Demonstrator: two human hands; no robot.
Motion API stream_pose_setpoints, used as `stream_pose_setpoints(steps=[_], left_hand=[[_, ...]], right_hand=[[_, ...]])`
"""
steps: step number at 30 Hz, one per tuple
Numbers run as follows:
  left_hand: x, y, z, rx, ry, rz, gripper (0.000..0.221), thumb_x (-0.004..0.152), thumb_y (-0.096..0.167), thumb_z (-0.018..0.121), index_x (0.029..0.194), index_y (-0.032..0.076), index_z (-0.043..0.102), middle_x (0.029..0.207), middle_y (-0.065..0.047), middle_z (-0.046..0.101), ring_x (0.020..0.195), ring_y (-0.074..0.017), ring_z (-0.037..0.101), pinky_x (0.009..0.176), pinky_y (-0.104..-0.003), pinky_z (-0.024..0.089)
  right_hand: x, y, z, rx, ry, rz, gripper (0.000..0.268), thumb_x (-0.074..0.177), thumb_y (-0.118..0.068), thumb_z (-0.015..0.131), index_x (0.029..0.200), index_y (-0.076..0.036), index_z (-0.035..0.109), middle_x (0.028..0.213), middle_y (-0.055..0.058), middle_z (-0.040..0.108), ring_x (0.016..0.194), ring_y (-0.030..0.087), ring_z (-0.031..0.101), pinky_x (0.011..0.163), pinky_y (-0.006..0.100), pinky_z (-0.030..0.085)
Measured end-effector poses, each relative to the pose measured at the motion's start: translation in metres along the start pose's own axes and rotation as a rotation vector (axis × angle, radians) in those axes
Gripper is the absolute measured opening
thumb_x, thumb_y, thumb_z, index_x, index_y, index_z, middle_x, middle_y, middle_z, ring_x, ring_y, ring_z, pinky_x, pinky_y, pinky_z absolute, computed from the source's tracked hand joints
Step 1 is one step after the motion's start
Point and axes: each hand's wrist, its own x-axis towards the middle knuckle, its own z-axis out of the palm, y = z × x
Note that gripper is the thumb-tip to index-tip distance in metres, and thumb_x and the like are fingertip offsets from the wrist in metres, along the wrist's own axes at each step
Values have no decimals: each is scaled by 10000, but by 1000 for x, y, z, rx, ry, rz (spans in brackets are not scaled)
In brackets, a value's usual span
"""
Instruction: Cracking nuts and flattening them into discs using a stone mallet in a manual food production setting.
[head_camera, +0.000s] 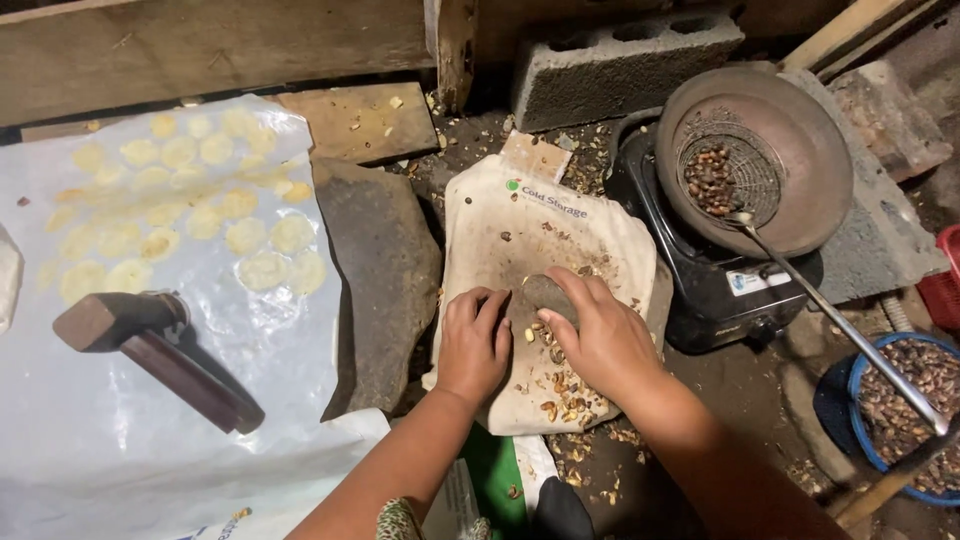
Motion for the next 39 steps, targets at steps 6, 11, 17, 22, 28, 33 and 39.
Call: stream_pose_setpoints(steps=[6,11,17,22,28,33,39], left_hand=[[-7,-10,9,38,54,71,340,958,184,638,1296,213,650,1164,-62,599,1238,-314,535,1043,-445,440],[1,-8,2,-4,78,46,274,976,183,643,1249,190,665,1152,-65,610,1216,-319,550,1048,-454,444],[1,-6,-2,-78,127,25,142,967,193,677,1102,157,701,1091,-71,614,1159,-314,573,1025,-449,465],[5,-13,16,-64,82,-5,115,915,293,733,1013,232,733,1077,-14,613,1162,-281,557,1003,-453,463],[0,-9,7,2,16,48,226,887,376,740,1082,263,721,1151,-10,597,1206,-290,537,1006,-441,441],[-9,-21,-4,48,95,30,289,965,288,648,1242,207,677,1098,-60,584,1110,-327,568,893,-450,486],[-4,-16,-4,26,77,62,222,993,292,651,1188,188,670,1079,-55,600,1102,-296,584,926,-421,490]], right_hand=[[-7,-3,33,-118,-64,-29,493,994,-376,547,1459,-221,495,1090,194,669,862,380,736,735,503,602],[-5,5,35,-46,-27,23,509,988,-395,544,1448,-191,464,1120,252,654,945,513,699,785,623,564],[-2,-15,21,119,-150,321,514,999,-416,510,1453,-194,416,1196,321,660,1084,523,673,902,626,534],[-2,5,33,-57,-163,199,503,1003,-365,492,1469,-190,425,1197,282,668,1049,476,711,871,591,575],[1,-4,25,-68,-90,150,473,1001,-324,534,1446,-173,481,1105,264,686,927,443,738,772,539,580],[1,-2,32,-163,7,-141,512,974,-391,572,1446,-215,485,1076,210,641,867,469,715,750,573,549],[13,9,31,92,-167,220,548,1000,-400,516,1478,-155,409,1264,333,631,1144,546,629,955,649,492]])
